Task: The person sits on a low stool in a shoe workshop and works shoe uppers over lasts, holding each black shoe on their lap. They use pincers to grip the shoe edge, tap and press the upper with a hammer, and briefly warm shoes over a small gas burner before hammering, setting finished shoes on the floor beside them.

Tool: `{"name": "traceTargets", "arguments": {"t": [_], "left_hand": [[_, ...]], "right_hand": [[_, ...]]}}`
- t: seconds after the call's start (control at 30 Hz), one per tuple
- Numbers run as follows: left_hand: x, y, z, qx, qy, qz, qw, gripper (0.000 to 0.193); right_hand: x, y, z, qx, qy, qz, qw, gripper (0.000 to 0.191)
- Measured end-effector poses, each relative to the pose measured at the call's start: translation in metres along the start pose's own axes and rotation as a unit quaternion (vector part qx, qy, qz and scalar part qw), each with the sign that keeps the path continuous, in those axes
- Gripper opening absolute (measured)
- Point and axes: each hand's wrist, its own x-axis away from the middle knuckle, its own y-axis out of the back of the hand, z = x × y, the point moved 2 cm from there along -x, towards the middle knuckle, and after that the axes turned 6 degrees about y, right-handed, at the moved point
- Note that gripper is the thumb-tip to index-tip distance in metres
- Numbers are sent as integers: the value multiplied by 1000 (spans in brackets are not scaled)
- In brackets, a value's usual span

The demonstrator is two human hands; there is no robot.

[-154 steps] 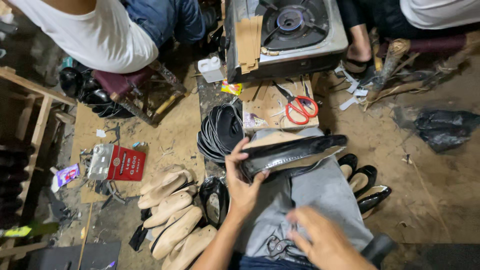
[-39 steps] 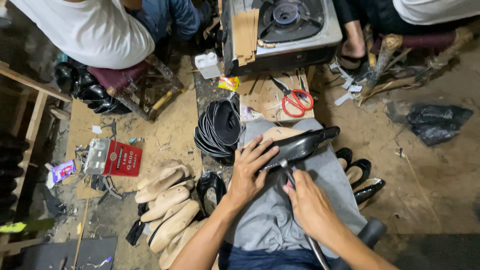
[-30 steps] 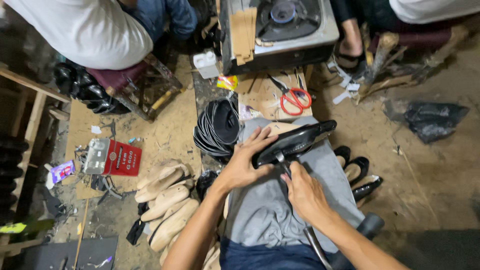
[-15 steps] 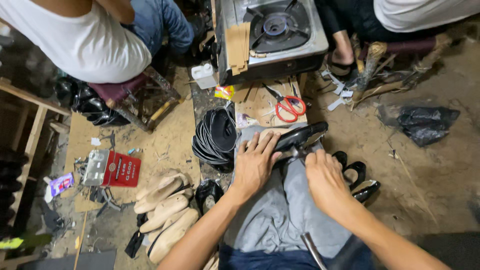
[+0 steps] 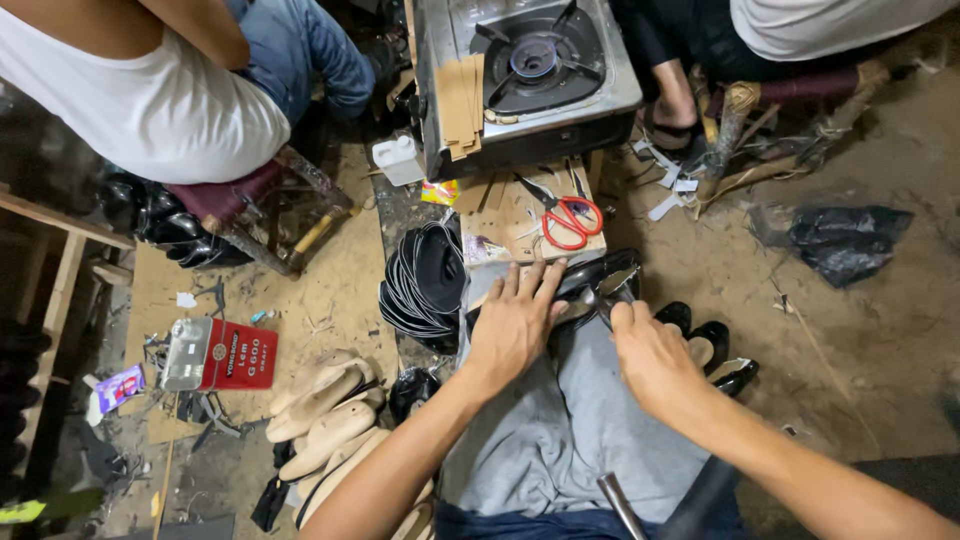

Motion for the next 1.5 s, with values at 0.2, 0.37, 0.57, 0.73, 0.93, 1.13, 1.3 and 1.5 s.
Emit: {"name": "traceTargets", "arguments": {"t": [0.2,0.37,0.57,0.73,0.93,1.13,1.3,1.5], "left_hand": [[-15,-2,2,85,7,64,994,50],[-17,2,-4,108,-16,21,994,49],[-28,7,-1,178,-8,62,982,43],[-28,7,-3,188,-36,48,980,40],[-32,0,3,236,15,104,966,38],[-35,-2,1,218,-8,105,970,34],[-30,-10,0,192,-39,43,980,33],[-33,-4,1,176,1,99,979,34]], "right_hand": [[0,3,-5,21,49,-10,999,21],[0,10,-10,-131,69,-18,989,31],[-3,-2,-16,-8,34,19,999,17],[-15,6,-46,-193,49,105,974,18],[-11,-1,-47,-108,82,62,989,21],[-22,1,-57,-279,123,71,950,19],[26,-5,-2,-207,55,248,945,20],[108,-16,-1,-243,133,323,905,32]]}}
